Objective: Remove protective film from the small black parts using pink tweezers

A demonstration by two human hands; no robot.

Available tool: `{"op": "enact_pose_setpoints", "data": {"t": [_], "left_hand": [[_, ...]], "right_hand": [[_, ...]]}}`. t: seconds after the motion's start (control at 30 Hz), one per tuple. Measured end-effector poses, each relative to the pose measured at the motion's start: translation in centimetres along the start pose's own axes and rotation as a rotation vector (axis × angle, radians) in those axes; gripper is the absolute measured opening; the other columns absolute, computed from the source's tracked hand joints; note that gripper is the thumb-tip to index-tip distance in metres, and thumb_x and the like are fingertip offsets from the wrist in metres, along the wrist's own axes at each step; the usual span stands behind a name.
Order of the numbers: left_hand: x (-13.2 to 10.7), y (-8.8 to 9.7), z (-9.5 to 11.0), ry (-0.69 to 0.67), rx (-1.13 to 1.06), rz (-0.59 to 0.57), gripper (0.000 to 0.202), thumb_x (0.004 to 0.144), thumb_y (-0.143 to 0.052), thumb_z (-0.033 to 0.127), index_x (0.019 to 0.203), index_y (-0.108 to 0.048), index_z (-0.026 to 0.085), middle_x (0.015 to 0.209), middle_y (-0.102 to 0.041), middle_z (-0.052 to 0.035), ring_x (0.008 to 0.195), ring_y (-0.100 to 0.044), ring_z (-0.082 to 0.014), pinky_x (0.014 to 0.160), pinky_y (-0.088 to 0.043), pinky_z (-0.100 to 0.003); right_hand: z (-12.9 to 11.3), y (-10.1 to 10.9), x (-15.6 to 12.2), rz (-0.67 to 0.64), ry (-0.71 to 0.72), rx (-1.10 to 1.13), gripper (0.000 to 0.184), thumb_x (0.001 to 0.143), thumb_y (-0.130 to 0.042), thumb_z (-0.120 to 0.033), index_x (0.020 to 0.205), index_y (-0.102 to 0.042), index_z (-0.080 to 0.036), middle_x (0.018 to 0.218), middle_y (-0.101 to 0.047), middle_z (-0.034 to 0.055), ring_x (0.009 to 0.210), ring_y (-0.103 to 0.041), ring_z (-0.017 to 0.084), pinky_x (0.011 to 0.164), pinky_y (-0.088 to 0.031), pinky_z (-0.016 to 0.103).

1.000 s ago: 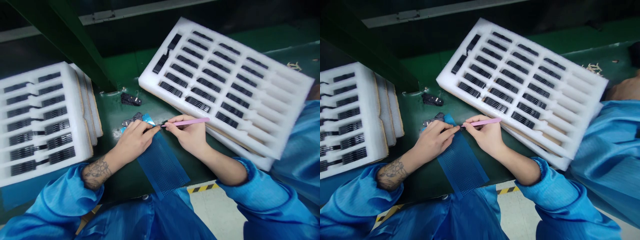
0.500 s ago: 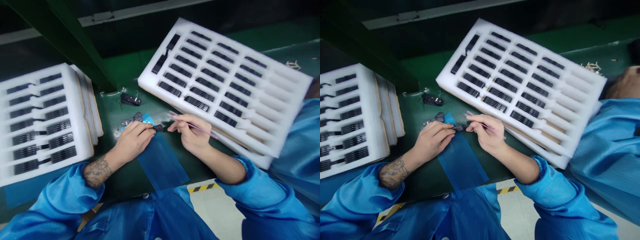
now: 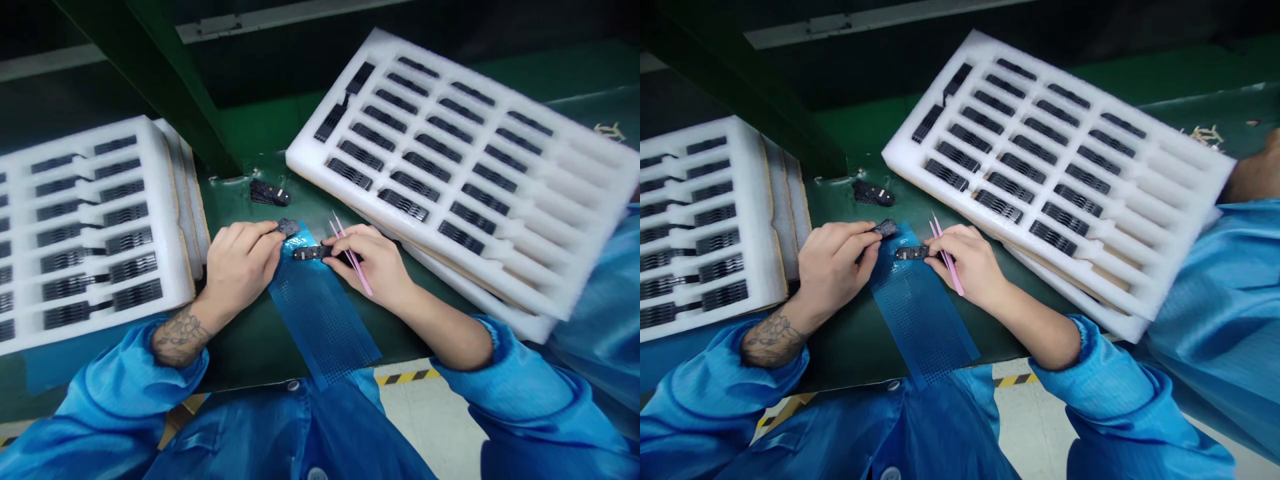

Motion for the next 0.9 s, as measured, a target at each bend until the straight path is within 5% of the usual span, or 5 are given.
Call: {"op": "enact_pose_setpoints", "data": {"t": [0.23, 0.4, 0.6, 0.73, 0.9], "left_hand": [[0.0, -1.1, -1.2, 0.053, 0.050, -0.121, 0.013, 0.094, -0.063, 0.028, 0.103, -0.070, 0.021, 0.114, -0.074, -0.0059, 0.102, -0.063, -0.0261, 0.081, -0.045, -0.043], [0.1, -0.5, 2.1, -0.153, -0.087, -0.079, 0.022, 0.094, -0.067, 0.034, 0.113, -0.069, 0.024, 0.118, -0.073, -0.0042, 0.108, -0.063, -0.0252, 0.092, -0.043, -0.044], [-0.2, -3.0, 3.5, -0.239, -0.135, -0.271, 0.039, 0.095, -0.064, 0.049, 0.126, -0.067, 0.026, 0.141, -0.062, -0.0082, 0.129, -0.054, -0.0323, 0.099, -0.043, -0.049], [-0.2, -3.7, 3.2, -0.216, -0.137, -0.307, 0.033, 0.096, -0.063, 0.039, 0.127, -0.068, 0.026, 0.135, -0.065, -0.0078, 0.128, -0.054, -0.0331, 0.099, -0.045, -0.050], [-0.1, -3.6, 4.1, -0.265, -0.141, -0.301, 0.030, 0.097, -0.063, 0.036, 0.125, -0.069, 0.031, 0.146, -0.056, -0.0093, 0.133, -0.051, -0.0345, 0.098, -0.045, -0.051]], "right_hand": [[0.3, 0.2, 0.1, -0.025, -0.039, 0.018, 0.008, 0.090, -0.069, -0.024, 0.097, -0.069, -0.025, 0.107, -0.078, 0.0065, 0.097, -0.069, 0.025, 0.090, -0.056, 0.045], [0.3, 0.7, 0.1, 0.014, -0.036, 0.069, 0.010, 0.091, -0.069, -0.026, 0.100, -0.073, -0.026, 0.108, -0.079, 0.0068, 0.098, -0.070, 0.025, 0.092, -0.056, 0.044], [1.2, 2.0, -1.0, 0.044, -0.178, 0.410, 0.038, 0.102, -0.051, -0.047, 0.132, -0.067, -0.029, 0.101, -0.079, 0.0057, 0.084, -0.073, 0.020, 0.077, -0.060, 0.038], [1.9, 2.0, -1.3, 0.012, -0.310, 0.607, 0.052, 0.095, -0.052, -0.066, 0.106, -0.080, -0.024, 0.077, -0.071, 0.0069, 0.061, -0.065, 0.016, 0.051, -0.053, 0.031], [2.6, 2.0, -1.1, -0.016, -0.429, 0.654, 0.022, 0.079, -0.084, -0.041, 0.087, -0.080, -0.021, 0.065, -0.071, 0.0024, 0.052, -0.063, 0.013, 0.047, -0.051, 0.026]]}}
Point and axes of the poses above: each hand's wrist, its own x-axis towards the middle knuckle, its own y-axis out of the back of the hand, z = x × y, the point moved 9 cm from there along x, towards the middle knuckle
